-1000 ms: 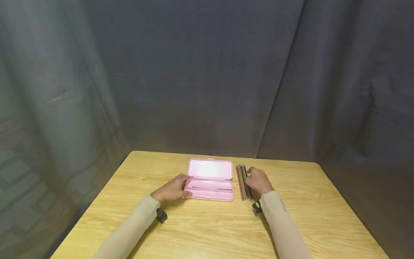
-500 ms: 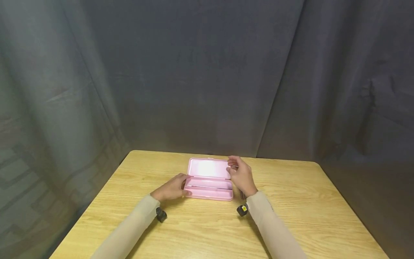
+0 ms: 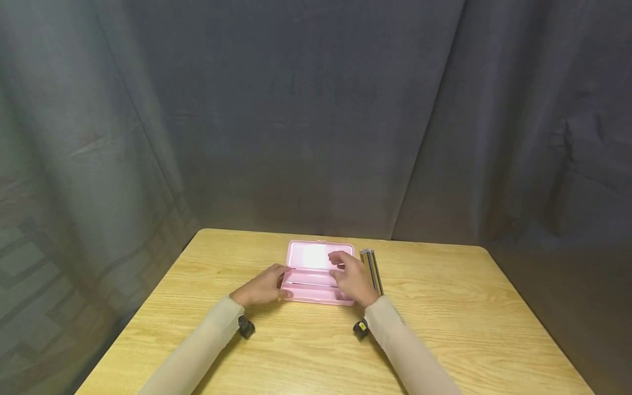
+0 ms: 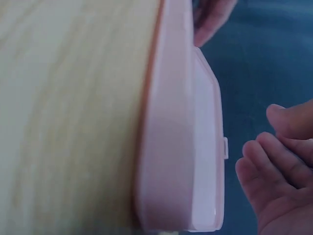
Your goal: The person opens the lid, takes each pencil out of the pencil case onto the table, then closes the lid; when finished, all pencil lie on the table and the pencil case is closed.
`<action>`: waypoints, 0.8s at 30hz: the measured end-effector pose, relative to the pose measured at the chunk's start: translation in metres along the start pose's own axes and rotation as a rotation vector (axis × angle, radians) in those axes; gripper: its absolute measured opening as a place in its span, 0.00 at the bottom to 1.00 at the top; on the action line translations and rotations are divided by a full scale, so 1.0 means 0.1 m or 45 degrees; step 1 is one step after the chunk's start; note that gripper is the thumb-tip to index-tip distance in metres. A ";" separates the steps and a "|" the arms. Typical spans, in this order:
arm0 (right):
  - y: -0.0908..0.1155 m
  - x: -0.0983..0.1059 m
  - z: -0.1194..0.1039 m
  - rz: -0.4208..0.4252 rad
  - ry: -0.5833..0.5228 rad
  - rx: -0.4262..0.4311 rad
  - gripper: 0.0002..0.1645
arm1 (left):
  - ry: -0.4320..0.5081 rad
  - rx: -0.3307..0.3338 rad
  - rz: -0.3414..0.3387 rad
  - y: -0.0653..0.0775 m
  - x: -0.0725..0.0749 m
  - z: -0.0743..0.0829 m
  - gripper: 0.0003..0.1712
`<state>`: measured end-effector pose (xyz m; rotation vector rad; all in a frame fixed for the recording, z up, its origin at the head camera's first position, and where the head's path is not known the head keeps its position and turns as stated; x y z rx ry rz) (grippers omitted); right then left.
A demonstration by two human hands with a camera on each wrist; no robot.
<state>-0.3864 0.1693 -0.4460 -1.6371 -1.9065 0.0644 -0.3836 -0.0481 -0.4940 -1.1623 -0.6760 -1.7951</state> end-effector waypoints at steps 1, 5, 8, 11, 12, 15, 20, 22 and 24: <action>0.01 -0.03 0.02 -0.018 0.018 -0.015 0.22 | -0.002 -0.002 0.001 0.00 0.00 0.00 0.44; 0.03 -0.12 0.08 -0.074 0.098 -0.074 0.17 | -0.003 -0.008 0.007 -0.01 -0.01 0.01 0.43; 0.04 -0.17 0.12 -0.119 0.159 -0.100 0.16 | 0.003 -0.005 0.009 -0.02 -0.01 0.01 0.42; 0.04 -0.21 0.15 -0.173 0.197 -0.121 0.16 | 0.023 -0.003 0.011 -0.03 0.00 0.01 0.40; 0.04 -0.22 0.16 -0.189 0.209 -0.132 0.16 | 0.027 -0.004 0.012 -0.03 0.00 0.01 0.40; 0.05 -0.24 0.20 -0.237 0.220 -0.181 0.16 | 0.034 -0.008 0.014 -0.03 0.00 0.01 0.39; 0.07 -0.25 0.22 -0.272 0.215 -0.207 0.15 | 0.025 -0.003 0.008 -0.03 0.00 0.00 0.40; 0.07 -0.25 0.21 -0.274 0.217 -0.195 0.15 | 0.019 0.001 0.007 -0.03 0.00 -0.01 0.41; 0.07 -0.25 0.21 -0.276 0.217 -0.197 0.15 | 0.017 0.002 0.007 -0.03 0.00 0.00 0.41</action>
Point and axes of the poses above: each hand's wrist, its own y-axis away from the middle knuckle, its own x-axis out of the back of the hand, z = x × y, the point moved 9 cm from there along -y, towards the middle knuckle, and after that the axes turned 15 degrees about -y, right-handed, at the moved point
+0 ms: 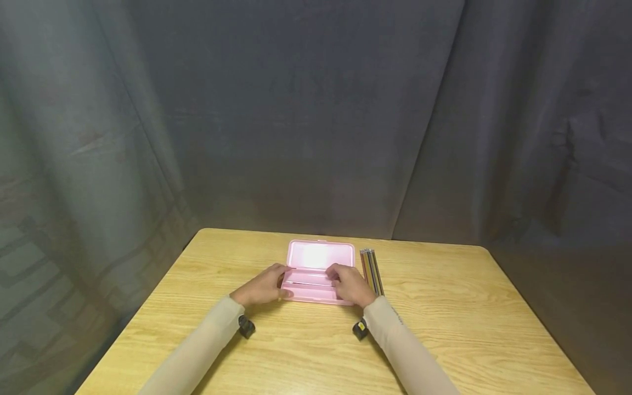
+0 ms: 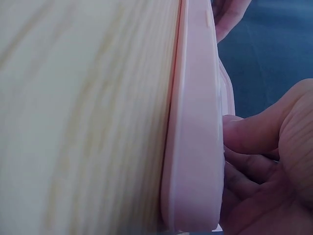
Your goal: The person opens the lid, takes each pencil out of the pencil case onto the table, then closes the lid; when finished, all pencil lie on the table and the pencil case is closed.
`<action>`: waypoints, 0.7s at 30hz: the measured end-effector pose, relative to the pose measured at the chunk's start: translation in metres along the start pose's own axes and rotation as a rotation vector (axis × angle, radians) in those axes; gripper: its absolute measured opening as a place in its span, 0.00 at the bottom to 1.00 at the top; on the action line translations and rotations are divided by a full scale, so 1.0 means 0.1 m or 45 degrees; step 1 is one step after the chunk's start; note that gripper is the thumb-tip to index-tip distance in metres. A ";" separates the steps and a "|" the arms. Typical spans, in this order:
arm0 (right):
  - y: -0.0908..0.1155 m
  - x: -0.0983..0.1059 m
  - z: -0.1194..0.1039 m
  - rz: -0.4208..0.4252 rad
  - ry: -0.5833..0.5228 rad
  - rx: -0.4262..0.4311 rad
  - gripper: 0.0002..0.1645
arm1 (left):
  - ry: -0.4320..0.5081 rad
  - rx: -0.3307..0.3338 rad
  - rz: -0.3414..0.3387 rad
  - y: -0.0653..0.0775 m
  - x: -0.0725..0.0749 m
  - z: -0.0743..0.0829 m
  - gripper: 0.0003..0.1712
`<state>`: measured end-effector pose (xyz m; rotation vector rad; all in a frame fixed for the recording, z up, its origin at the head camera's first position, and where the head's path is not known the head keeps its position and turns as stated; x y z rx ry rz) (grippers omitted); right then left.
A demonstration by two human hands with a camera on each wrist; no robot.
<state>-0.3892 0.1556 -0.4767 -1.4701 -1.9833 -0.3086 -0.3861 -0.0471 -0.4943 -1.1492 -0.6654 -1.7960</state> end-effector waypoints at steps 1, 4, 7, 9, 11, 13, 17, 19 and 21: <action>0.00 0.00 0.00 -0.003 0.000 -0.003 0.15 | 0.000 0.000 0.001 0.00 0.00 0.00 0.41; -0.01 0.00 0.02 -0.015 -0.009 -0.027 0.14 | 0.004 0.002 0.000 0.01 0.01 0.01 0.42; -0.01 -0.01 0.03 -0.022 -0.014 -0.037 0.14 | 0.002 0.006 -0.002 0.01 0.01 0.02 0.42; -0.01 -0.01 0.04 -0.024 -0.019 -0.034 0.14 | 0.001 0.006 -0.003 0.01 0.01 0.02 0.43; -0.01 -0.02 0.05 -0.035 -0.025 -0.028 0.15 | -0.005 0.006 -0.002 0.01 0.01 0.01 0.43; -0.01 -0.02 0.06 -0.053 -0.028 -0.020 0.15 | -0.006 0.004 -0.001 0.01 0.01 0.02 0.42; 0.00 -0.04 0.06 -0.102 -0.039 -0.010 0.15 | -0.014 0.003 0.000 0.01 0.01 0.01 0.42; 0.01 -0.04 0.05 -0.125 -0.055 -0.012 0.14 | -0.013 0.000 0.004 0.01 0.00 0.01 0.42; 0.02 -0.05 0.05 -0.147 -0.081 -0.015 0.14 | -0.006 -0.004 0.006 0.01 0.00 0.01 0.41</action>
Point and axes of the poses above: each hand's wrist, its own y-axis away from the middle knuckle, its own x-axis out of the back of the hand, z = x × y, the point moved 9 cm from there along -y, towards the middle knuckle, and after that the axes turned 15 degrees about -y, right-handed, at the moved point
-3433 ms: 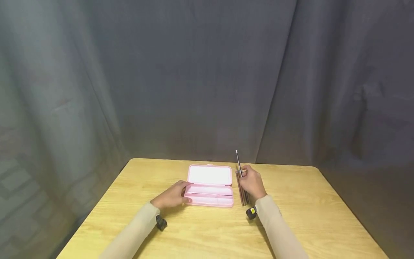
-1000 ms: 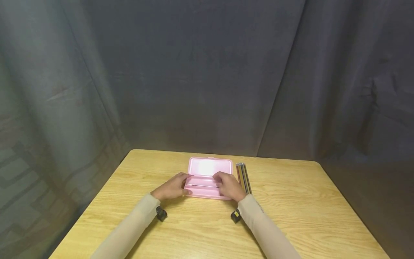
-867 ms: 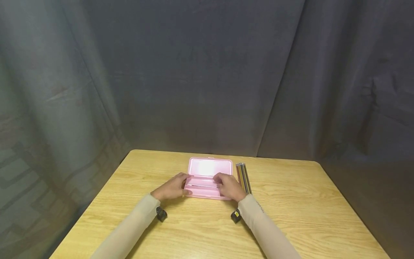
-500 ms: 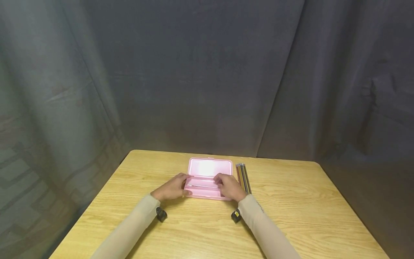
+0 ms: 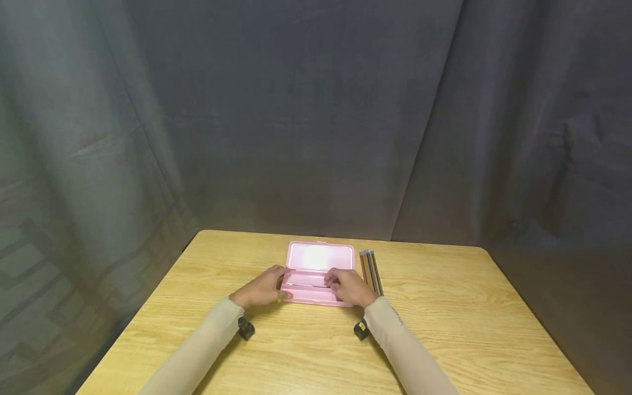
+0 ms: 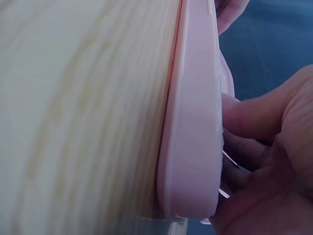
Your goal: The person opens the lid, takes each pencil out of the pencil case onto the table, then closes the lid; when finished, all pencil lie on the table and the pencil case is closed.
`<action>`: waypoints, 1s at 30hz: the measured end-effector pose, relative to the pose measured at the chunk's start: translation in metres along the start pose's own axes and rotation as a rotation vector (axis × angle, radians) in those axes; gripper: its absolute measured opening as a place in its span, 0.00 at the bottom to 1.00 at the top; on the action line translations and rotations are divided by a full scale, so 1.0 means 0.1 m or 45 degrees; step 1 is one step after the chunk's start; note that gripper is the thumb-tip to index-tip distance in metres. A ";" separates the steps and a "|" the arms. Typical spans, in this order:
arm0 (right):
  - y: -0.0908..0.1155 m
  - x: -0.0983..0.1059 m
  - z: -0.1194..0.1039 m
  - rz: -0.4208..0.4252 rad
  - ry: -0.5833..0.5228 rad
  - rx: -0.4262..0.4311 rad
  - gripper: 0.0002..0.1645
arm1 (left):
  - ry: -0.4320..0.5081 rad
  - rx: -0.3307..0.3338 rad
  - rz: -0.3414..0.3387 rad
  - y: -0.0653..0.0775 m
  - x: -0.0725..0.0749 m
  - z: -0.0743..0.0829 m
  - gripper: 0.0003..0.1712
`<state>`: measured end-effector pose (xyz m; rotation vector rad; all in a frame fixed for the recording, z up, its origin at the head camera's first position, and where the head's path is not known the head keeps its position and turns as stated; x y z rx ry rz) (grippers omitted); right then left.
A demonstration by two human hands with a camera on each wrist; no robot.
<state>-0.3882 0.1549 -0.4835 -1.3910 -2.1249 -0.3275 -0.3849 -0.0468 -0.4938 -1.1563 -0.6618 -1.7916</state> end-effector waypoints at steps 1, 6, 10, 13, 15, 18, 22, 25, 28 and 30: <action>0.00 0.00 0.00 -0.011 -0.013 -0.002 0.14 | 0.004 -0.002 0.000 0.00 0.00 0.00 0.40; 0.01 -0.03 0.01 -0.069 -0.041 -0.025 0.13 | 0.017 -0.006 -0.003 0.01 -0.01 0.00 0.40; 0.01 -0.05 0.02 -0.109 -0.058 -0.043 0.14 | 0.009 0.004 -0.007 0.02 -0.01 -0.01 0.41; 0.01 -0.06 0.03 -0.132 -0.075 -0.050 0.16 | 0.009 0.010 -0.005 0.02 -0.01 -0.01 0.41; 0.01 -0.06 0.03 -0.133 -0.085 -0.055 0.17 | 0.006 0.010 0.000 0.02 -0.01 -0.01 0.41; 0.01 -0.05 0.04 -0.112 -0.104 -0.066 0.17 | -0.012 0.011 0.001 0.02 -0.01 -0.01 0.41; 0.00 -0.03 0.06 -0.071 -0.124 -0.072 0.18 | -0.020 0.011 0.000 0.01 -0.02 -0.01 0.42; 0.00 -0.02 0.07 -0.054 -0.123 -0.074 0.18 | -0.013 0.010 -0.003 0.01 -0.02 -0.01 0.42; 0.00 -0.02 0.07 -0.042 -0.125 -0.078 0.19 | -0.002 0.006 -0.007 0.01 -0.01 -0.01 0.43; 0.00 0.00 0.06 -0.032 -0.129 -0.072 0.20 | 0.003 0.002 -0.008 0.00 -0.01 0.00 0.43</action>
Point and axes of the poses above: each hand's wrist, its own y-axis away from the middle knuckle, its own x-axis out of the back of the hand, z = x × y, the point moved 9 cm from there along -y, towards the middle knuckle, and after that the axes turned 15 degrees about -y, right-handed, at the moved point
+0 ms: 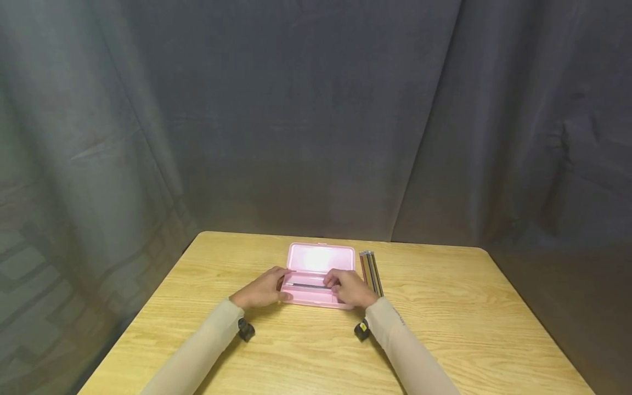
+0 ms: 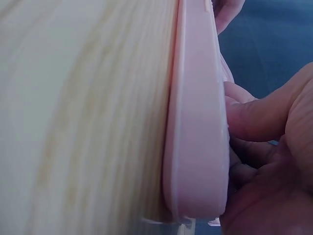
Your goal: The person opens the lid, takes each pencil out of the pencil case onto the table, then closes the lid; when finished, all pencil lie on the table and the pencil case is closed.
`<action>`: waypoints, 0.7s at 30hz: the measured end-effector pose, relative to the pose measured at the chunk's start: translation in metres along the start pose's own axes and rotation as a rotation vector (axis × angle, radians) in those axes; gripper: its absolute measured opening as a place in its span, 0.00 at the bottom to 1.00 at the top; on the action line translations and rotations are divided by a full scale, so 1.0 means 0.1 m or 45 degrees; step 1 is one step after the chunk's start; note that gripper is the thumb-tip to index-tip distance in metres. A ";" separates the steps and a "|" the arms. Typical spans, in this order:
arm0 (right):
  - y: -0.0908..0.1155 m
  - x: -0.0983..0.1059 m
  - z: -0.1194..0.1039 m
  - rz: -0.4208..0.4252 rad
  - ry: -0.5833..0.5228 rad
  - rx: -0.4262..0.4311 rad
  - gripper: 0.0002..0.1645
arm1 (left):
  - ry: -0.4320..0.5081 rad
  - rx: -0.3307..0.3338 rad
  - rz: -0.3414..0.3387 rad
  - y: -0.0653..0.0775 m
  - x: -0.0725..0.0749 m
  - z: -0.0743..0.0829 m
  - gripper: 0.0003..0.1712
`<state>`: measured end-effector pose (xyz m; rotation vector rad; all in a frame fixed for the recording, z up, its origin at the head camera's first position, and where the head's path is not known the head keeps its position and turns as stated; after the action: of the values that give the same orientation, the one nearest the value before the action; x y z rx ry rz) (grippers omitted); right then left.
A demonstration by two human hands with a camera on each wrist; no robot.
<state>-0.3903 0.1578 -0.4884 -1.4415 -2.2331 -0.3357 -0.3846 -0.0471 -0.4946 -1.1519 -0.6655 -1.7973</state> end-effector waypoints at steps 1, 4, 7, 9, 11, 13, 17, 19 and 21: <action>0.00 0.01 -0.02 0.007 0.000 0.011 0.20 | 0.000 -0.001 -0.001 0.00 0.00 0.00 0.43; 0.01 0.07 -0.09 0.031 0.011 0.074 0.20 | -0.004 -0.006 0.001 -0.01 0.00 0.01 0.42; 0.02 0.19 -0.18 0.079 0.033 0.143 0.18 | -0.021 -0.010 0.008 -0.02 0.01 0.02 0.42; 0.03 0.29 -0.21 0.122 0.047 0.165 0.17 | -0.029 -0.007 0.011 -0.02 0.02 0.02 0.42; 0.05 0.39 -0.24 0.168 0.059 0.181 0.16 | -0.033 -0.002 0.012 -0.02 0.02 0.01 0.43; 0.06 0.51 -0.24 0.225 0.068 0.189 0.16 | -0.031 0.006 0.007 -0.02 0.01 0.01 0.43; 0.10 0.76 -0.23 0.356 0.052 0.189 0.18 | -0.017 0.011 -0.003 -0.01 0.00 0.00 0.43; 0.14 0.90 -0.21 0.425 0.047 0.164 0.19 | -0.009 0.012 -0.007 -0.01 0.00 -0.01 0.44; 0.18 1.03 -0.17 0.479 0.042 0.133 0.21 | -0.001 0.012 -0.009 0.00 -0.01 -0.01 0.44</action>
<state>-0.4056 0.2397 -0.4232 -1.7395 -1.8705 -0.1153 -0.3852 -0.0474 -0.4956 -1.1458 -0.6785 -1.7977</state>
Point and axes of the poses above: each hand's wrist, its own y-axis away from the middle knuckle, its own x-axis out of the back of the hand, z = x × y, the point moved 9 cm from there along -y, towards the middle knuckle, and after that the axes turned 15 degrees about -y, right-handed, at the moved point
